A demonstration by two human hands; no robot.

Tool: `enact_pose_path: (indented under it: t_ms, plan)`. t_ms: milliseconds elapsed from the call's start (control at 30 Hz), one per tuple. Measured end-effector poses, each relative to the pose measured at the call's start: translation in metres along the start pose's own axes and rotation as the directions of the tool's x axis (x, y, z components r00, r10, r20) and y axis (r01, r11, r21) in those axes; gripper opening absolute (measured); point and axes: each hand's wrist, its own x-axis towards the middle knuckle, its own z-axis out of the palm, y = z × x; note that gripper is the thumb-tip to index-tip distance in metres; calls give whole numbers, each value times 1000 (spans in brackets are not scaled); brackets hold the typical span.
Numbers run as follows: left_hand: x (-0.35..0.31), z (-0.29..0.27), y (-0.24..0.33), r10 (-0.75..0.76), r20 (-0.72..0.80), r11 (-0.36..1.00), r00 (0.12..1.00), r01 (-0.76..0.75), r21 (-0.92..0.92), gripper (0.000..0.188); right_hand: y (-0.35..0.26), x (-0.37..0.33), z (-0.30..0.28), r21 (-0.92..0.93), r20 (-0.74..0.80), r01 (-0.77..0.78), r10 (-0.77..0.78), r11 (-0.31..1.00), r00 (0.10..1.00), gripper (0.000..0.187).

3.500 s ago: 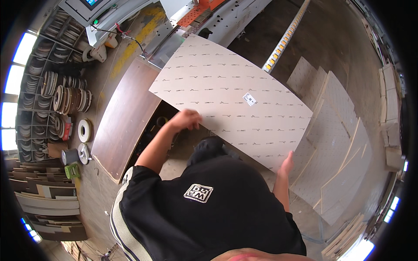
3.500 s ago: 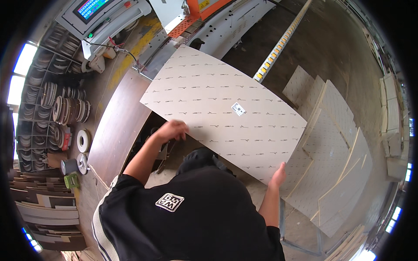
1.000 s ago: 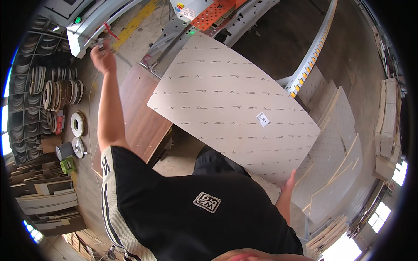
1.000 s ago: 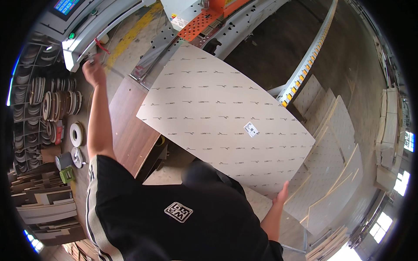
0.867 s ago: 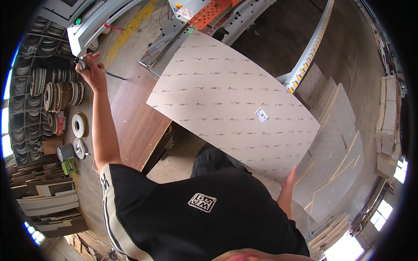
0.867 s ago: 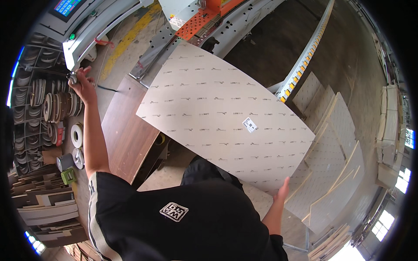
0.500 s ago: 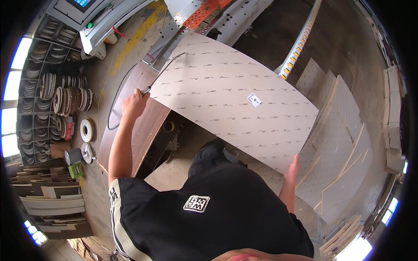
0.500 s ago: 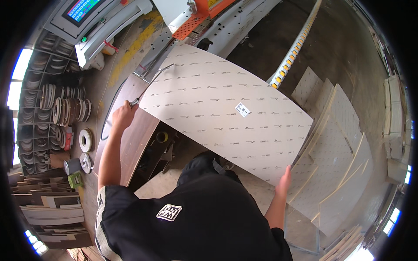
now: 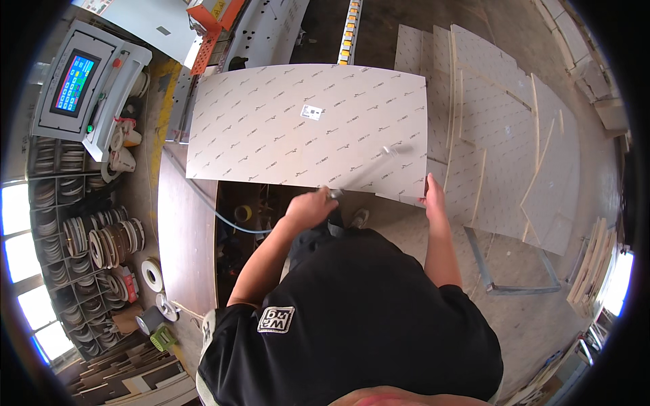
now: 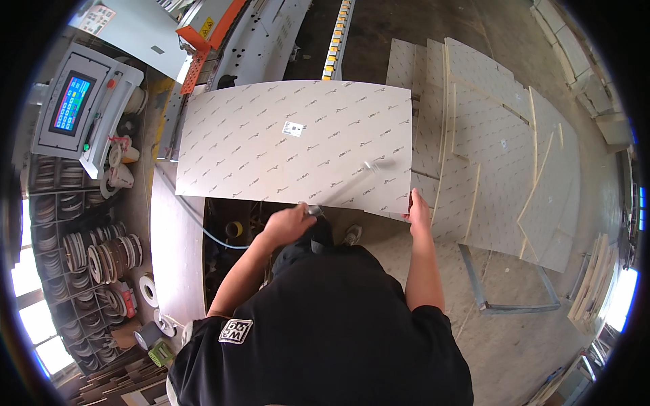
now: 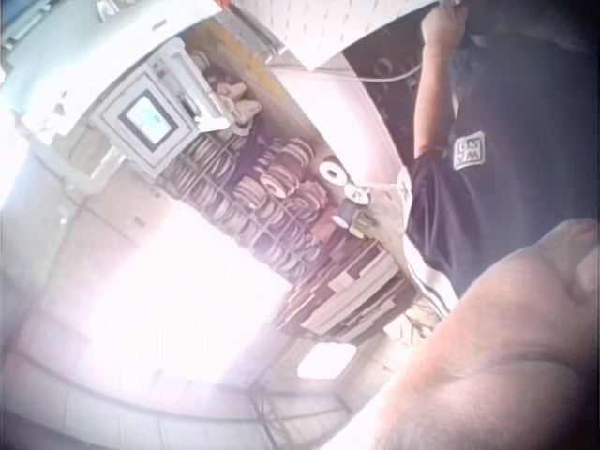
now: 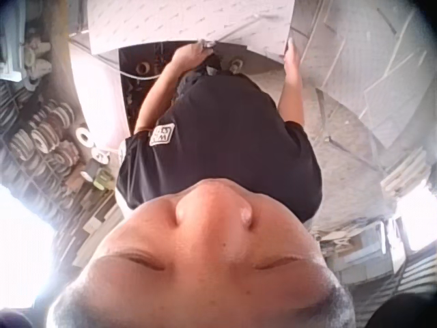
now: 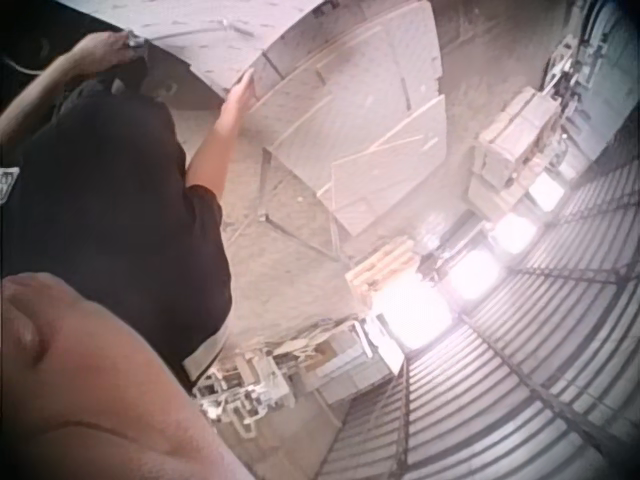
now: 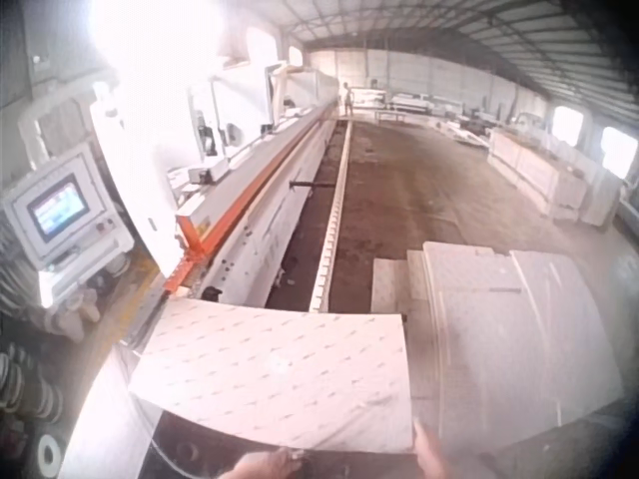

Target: The person picks up wood panels from a stack, positions them on a metal rack, uses an air nozzle to blow dust off the panels and work surface, and then stacks the panels onto a nearby cart.

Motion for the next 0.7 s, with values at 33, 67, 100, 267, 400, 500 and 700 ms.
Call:
enact_pose_path:
  t_ms: [33, 67, 100, 267, 400, 500, 700]
  plan:
    - [-10, 2, 6, 80, 73, 997, 994, -81, 11, 45, -2, -4, 2, -1, 9, 2, -2, 1000, 1000, 42]
    - [-22, -3, 5, 40, 99, 999, 994, -40, -4, 44, -2, -4, 0, 1, 14, 6, -6, 1000, 1000, 42]
    - [-28, 5, -17, -61, 28, 997, 998, 62, -46, 48, -4, -2, -1, -5, 22, 12, -12, 1000, 1000, 43]
    - [-83, 40, -250, -734, -353, 647, 581, 439, -623, 41, -12, -8, 4, -59, 110, 30, -24, 998, 994, 45]
    - [-114, 66, -241, -738, -322, 629, 593, 430, -648, 35, -17, -6, 4, -138, 109, 46, -31, 989, 994, 50]
    - [-120, 89, -151, -312, -358, 948, 880, 312, -59, 39, -12, -2, 3, -189, 130, 77, -52, 979, 990, 52]
    - [-156, 59, -44, -238, 50, 971, 970, 238, -5, 40, -17, 8, 1, -251, 170, 79, -36, 965, 985, 52]
